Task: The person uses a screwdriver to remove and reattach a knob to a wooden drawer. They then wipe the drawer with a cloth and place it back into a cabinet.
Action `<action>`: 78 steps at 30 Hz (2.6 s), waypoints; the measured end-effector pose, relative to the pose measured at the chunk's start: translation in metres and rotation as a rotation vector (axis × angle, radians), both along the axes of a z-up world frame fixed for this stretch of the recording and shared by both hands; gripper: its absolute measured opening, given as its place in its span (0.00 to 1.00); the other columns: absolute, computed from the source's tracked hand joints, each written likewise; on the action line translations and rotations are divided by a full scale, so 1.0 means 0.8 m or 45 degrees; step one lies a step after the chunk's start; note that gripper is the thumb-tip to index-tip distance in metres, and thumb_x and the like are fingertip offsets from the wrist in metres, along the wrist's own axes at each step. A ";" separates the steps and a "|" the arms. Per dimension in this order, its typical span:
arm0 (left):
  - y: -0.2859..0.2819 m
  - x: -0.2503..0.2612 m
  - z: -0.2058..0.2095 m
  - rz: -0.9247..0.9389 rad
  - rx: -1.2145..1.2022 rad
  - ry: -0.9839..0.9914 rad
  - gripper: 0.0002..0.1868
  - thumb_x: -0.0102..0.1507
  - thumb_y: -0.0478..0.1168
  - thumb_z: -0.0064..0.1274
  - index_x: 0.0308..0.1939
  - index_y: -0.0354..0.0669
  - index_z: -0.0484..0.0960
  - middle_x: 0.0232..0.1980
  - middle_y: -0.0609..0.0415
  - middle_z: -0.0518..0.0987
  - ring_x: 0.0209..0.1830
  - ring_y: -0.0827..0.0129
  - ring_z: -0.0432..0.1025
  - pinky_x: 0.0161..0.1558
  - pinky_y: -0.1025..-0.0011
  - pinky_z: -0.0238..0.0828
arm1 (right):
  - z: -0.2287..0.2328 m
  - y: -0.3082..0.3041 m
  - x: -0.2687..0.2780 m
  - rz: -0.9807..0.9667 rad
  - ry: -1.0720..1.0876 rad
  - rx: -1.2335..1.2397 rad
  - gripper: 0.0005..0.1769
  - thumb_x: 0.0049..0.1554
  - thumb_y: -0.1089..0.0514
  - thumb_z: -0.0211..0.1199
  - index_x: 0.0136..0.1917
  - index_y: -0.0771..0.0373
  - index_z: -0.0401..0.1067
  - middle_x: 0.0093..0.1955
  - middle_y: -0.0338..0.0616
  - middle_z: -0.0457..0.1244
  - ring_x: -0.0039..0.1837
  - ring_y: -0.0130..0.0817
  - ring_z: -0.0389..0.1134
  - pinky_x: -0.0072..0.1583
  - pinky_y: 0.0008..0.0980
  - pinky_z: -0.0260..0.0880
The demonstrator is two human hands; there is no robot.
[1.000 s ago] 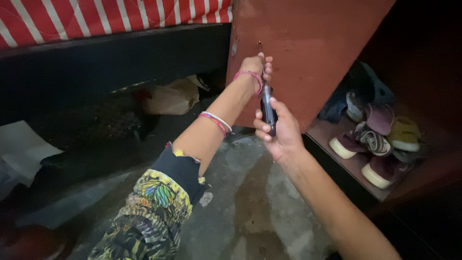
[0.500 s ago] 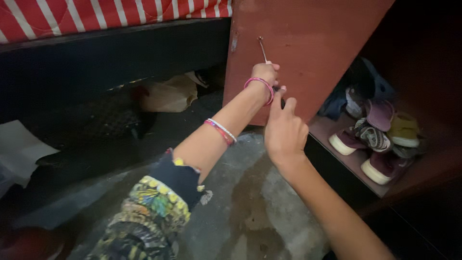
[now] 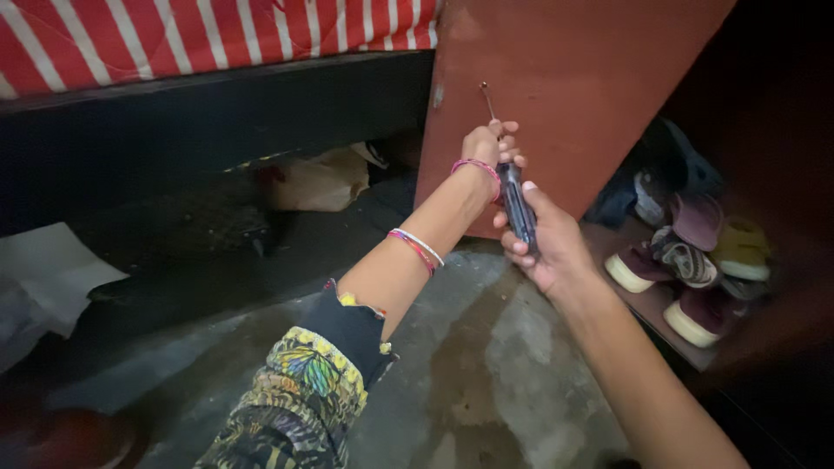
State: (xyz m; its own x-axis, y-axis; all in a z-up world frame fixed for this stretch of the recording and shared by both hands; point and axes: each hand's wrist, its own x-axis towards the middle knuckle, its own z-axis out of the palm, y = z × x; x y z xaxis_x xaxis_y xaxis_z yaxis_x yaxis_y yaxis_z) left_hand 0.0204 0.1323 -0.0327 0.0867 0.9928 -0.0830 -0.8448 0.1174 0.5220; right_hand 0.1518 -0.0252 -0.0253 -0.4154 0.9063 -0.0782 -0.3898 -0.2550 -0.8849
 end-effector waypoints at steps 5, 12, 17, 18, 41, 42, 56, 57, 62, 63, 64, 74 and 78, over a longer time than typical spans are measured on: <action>-0.015 -0.001 0.009 0.054 -0.117 0.397 0.04 0.69 0.39 0.46 0.42 0.43 0.71 0.25 0.57 0.70 0.19 0.69 0.64 0.23 0.63 0.66 | 0.009 -0.018 -0.023 -0.429 -0.766 0.330 0.17 0.66 0.43 0.51 0.52 0.59 0.66 0.36 0.48 0.66 0.27 0.35 0.60 0.26 0.34 0.50; -0.017 0.026 -0.007 0.183 -0.031 0.417 0.09 0.69 0.39 0.39 0.46 0.42 0.75 0.25 0.60 0.68 0.19 0.73 0.60 0.24 0.64 0.69 | 0.008 -0.048 -0.031 -0.899 -1.932 1.180 0.18 0.63 0.47 0.59 0.56 0.62 0.62 0.47 0.63 0.66 0.42 0.71 0.69 0.42 0.68 0.66; -0.021 0.022 -0.016 0.159 0.023 0.199 0.13 0.72 0.43 0.36 0.47 0.41 0.76 0.20 0.65 0.59 0.15 0.80 0.52 0.21 0.72 0.60 | 0.005 -0.032 -0.022 -0.687 -1.351 0.861 0.21 0.57 0.50 0.59 0.58 0.61 0.60 0.44 0.57 0.67 0.39 0.55 0.72 0.40 0.52 0.72; -0.024 0.019 -0.016 0.124 0.021 0.124 0.14 0.72 0.44 0.35 0.47 0.41 0.75 0.19 0.66 0.58 0.14 0.80 0.51 0.21 0.73 0.58 | 0.004 -0.026 -0.021 -0.580 -1.069 0.659 0.21 0.55 0.51 0.59 0.58 0.60 0.59 0.42 0.55 0.67 0.37 0.50 0.73 0.38 0.47 0.74; -0.014 -0.006 -0.010 0.155 0.116 0.503 0.14 0.70 0.32 0.41 0.59 0.34 0.69 0.44 0.44 0.79 0.40 0.59 0.79 0.43 0.59 0.84 | 0.030 -0.052 -0.022 -0.931 -1.791 1.164 0.18 0.62 0.47 0.60 0.57 0.61 0.63 0.42 0.59 0.67 0.43 0.65 0.70 0.44 0.60 0.67; -0.017 -0.006 -0.008 0.157 0.114 0.496 0.14 0.70 0.33 0.41 0.59 0.34 0.70 0.44 0.44 0.79 0.40 0.60 0.79 0.42 0.60 0.84 | 0.032 -0.055 -0.023 -0.911 -1.812 1.175 0.18 0.62 0.47 0.60 0.56 0.62 0.62 0.43 0.58 0.67 0.43 0.64 0.70 0.43 0.59 0.67; -0.028 -0.015 0.006 0.113 0.088 0.511 0.15 0.69 0.31 0.40 0.59 0.34 0.72 0.45 0.45 0.81 0.40 0.61 0.79 0.45 0.61 0.84 | 0.036 -0.063 -0.036 -0.890 -1.927 1.165 0.19 0.63 0.47 0.60 0.56 0.61 0.61 0.48 0.58 0.66 0.43 0.65 0.70 0.42 0.61 0.68; -0.025 -0.016 0.006 0.108 0.066 0.506 0.15 0.69 0.31 0.40 0.59 0.34 0.72 0.44 0.45 0.80 0.39 0.61 0.78 0.44 0.61 0.83 | 0.032 -0.060 -0.036 -0.918 -1.947 1.183 0.19 0.63 0.46 0.60 0.56 0.61 0.61 0.48 0.58 0.66 0.43 0.65 0.70 0.42 0.61 0.67; 0.003 -0.023 -0.009 0.076 0.078 0.481 0.14 0.69 0.30 0.40 0.57 0.34 0.74 0.40 0.50 0.78 0.34 0.66 0.74 0.42 0.61 0.81 | 0.019 -0.029 -0.030 -0.683 -1.118 0.817 0.22 0.60 0.46 0.61 0.58 0.62 0.60 0.45 0.50 0.64 0.35 0.46 0.67 0.34 0.44 0.65; 0.009 -0.025 -0.017 0.070 0.121 0.465 0.14 0.69 0.31 0.39 0.57 0.34 0.75 0.39 0.51 0.77 0.33 0.67 0.74 0.41 0.62 0.81 | 0.017 -0.021 -0.026 -0.533 -0.724 0.598 0.23 0.59 0.47 0.62 0.58 0.62 0.59 0.45 0.47 0.63 0.32 0.40 0.65 0.30 0.38 0.64; 0.014 -0.025 -0.024 0.063 0.164 0.448 0.14 0.69 0.32 0.39 0.57 0.34 0.75 0.39 0.52 0.77 0.33 0.68 0.73 0.41 0.62 0.80 | 0.017 -0.014 -0.019 -0.376 -0.489 0.312 0.22 0.60 0.45 0.59 0.57 0.63 0.61 0.42 0.47 0.63 0.30 0.36 0.64 0.29 0.33 0.61; -0.002 -0.020 -0.006 0.100 0.021 0.451 0.12 0.70 0.36 0.39 0.53 0.33 0.73 0.39 0.44 0.79 0.30 0.61 0.74 0.32 0.62 0.77 | 0.018 -0.010 -0.035 -0.428 -1.101 0.470 0.19 0.64 0.44 0.55 0.54 0.63 0.67 0.37 0.50 0.67 0.30 0.37 0.65 0.34 0.36 0.62; -0.022 0.002 0.007 0.128 0.040 0.776 0.11 0.70 0.38 0.46 0.50 0.32 0.76 0.36 0.49 0.79 0.28 0.66 0.74 0.28 0.63 0.73 | 0.018 -0.028 -0.048 -0.827 -2.146 1.130 0.17 0.64 0.50 0.56 0.59 0.63 0.63 0.40 0.60 0.69 0.41 0.61 0.72 0.43 0.57 0.71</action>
